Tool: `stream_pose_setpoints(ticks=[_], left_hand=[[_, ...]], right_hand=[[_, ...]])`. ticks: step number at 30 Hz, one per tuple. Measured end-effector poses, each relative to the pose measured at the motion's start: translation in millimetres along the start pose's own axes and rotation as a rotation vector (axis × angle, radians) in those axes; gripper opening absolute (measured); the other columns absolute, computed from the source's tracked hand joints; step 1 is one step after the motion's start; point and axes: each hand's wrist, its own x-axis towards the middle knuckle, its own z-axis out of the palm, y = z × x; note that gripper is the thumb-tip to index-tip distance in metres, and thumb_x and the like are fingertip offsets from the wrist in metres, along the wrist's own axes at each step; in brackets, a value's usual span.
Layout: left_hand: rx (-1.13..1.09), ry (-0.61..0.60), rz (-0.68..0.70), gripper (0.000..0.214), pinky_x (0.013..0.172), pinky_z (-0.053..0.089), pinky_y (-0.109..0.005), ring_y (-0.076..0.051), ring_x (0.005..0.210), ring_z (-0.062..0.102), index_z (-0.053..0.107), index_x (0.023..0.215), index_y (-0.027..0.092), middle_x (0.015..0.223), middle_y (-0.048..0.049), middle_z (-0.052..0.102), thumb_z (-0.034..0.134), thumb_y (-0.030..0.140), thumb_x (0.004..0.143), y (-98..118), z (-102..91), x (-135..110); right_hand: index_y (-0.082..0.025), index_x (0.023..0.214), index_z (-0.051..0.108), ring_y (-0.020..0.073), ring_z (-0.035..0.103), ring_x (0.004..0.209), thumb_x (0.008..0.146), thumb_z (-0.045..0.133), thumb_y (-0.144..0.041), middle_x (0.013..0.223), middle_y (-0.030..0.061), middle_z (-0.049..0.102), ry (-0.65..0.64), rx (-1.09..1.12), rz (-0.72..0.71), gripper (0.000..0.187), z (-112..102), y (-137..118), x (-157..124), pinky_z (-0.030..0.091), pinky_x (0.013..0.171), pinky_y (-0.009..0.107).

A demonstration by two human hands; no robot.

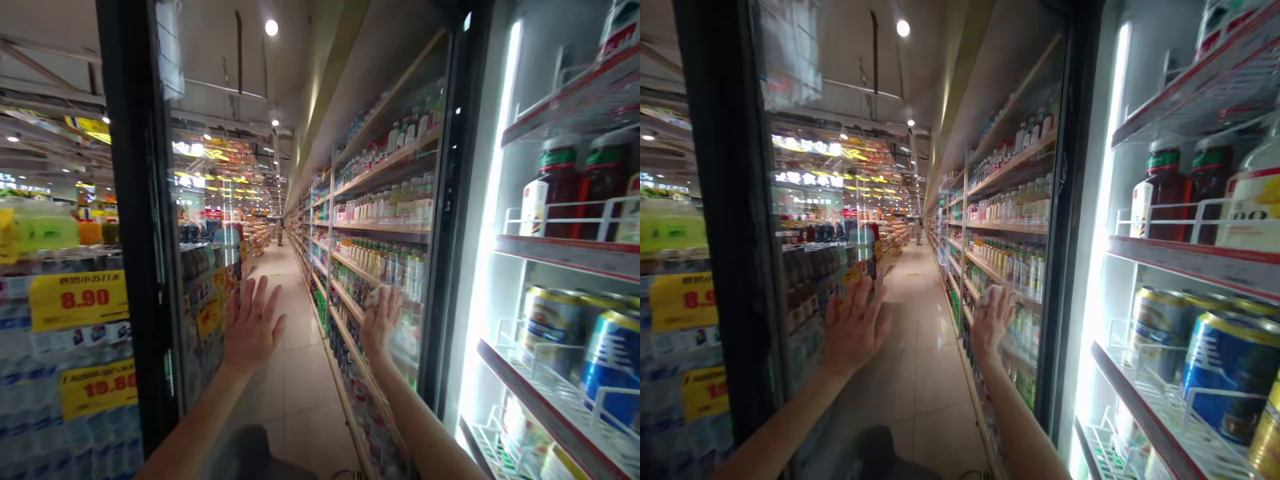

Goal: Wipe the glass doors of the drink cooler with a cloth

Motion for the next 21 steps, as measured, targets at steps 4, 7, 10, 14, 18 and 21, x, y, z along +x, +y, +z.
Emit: stream_pose_setpoints(ticks=[4, 7, 10, 14, 18, 21], left_hand=[[0.024, 0.005, 0.027, 0.070, 0.113, 0.013, -0.048, -0.026, 0.140, 0.020, 0.020, 0.145, 0.023, 0.148, -0.0117, 0.028, 0.052, 0.033, 0.084, -6, 6.7, -1], [0.005, -0.005, 0.021, 0.070, 0.113, 0.014, -0.049, -0.027, 0.139, 0.020, 0.018, 0.145, 0.025, 0.148, -0.0113, 0.027, 0.052, 0.032, 0.084, -8, 8.7, -1], [-0.005, -0.006, 0.029, 0.070, 0.113, 0.013, -0.050, -0.027, 0.140, 0.017, 0.019, 0.145, 0.023, 0.148, -0.0126, 0.028, 0.052, 0.031, 0.084, -7, 9.1, -1], [0.008, 0.018, 0.044, 0.070, 0.113, 0.012, -0.050, -0.027, 0.141, 0.015, 0.021, 0.145, 0.021, 0.148, -0.0140, 0.027, 0.053, 0.030, 0.083, -7, 10.6, 0], [-0.013, 0.019, 0.048, 0.071, 0.114, 0.012, -0.049, -0.027, 0.141, 0.014, 0.021, 0.145, 0.021, 0.149, -0.0137, 0.026, 0.055, 0.031, 0.083, -9, 11.8, 0], [-0.038, -0.007, 0.029, 0.070, 0.114, 0.012, -0.049, -0.027, 0.141, 0.015, 0.021, 0.145, 0.023, 0.149, -0.0126, 0.026, 0.054, 0.031, 0.083, -9, 11.0, 0]], right_hand=[[-0.031, 0.122, 0.054, 0.0249, 0.033, 0.134, 0.081, 0.044, -0.023, 0.137, 0.0038, 0.048, -0.257, 0.146, -0.454, 0.043, 1, -36, -37, 0.023, 0.109, 0.053], [-0.026, 0.129, 0.048, 0.0271, 0.032, 0.134, 0.083, 0.042, -0.021, 0.138, 0.0095, 0.046, -0.204, 0.070, -0.328, 0.047, -1, 1, -28, 0.021, 0.108, 0.058], [-0.016, 0.144, 0.024, 0.0319, 0.025, 0.137, 0.089, 0.031, -0.022, 0.145, 0.0193, 0.033, -0.011, -0.056, 0.040, 0.055, -5, 47, -10, 0.025, 0.104, 0.063], [-0.014, 0.145, 0.019, 0.0338, 0.019, 0.139, 0.090, 0.030, -0.021, 0.148, 0.0210, 0.024, -0.011, -0.051, 0.033, 0.057, -10, 29, -40, 0.030, 0.103, 0.060], [-0.032, 0.128, 0.047, 0.0241, 0.038, 0.131, 0.084, 0.042, -0.020, 0.137, 0.0034, 0.047, -0.251, 0.053, -0.323, 0.046, -15, -10, -87, 0.036, 0.103, 0.049], [-0.031, 0.133, 0.043, 0.0257, 0.036, 0.132, 0.084, 0.041, -0.019, 0.140, 0.0066, 0.044, -0.228, 0.028, -0.297, 0.050, -18, 16, -76, 0.030, 0.105, 0.057]])
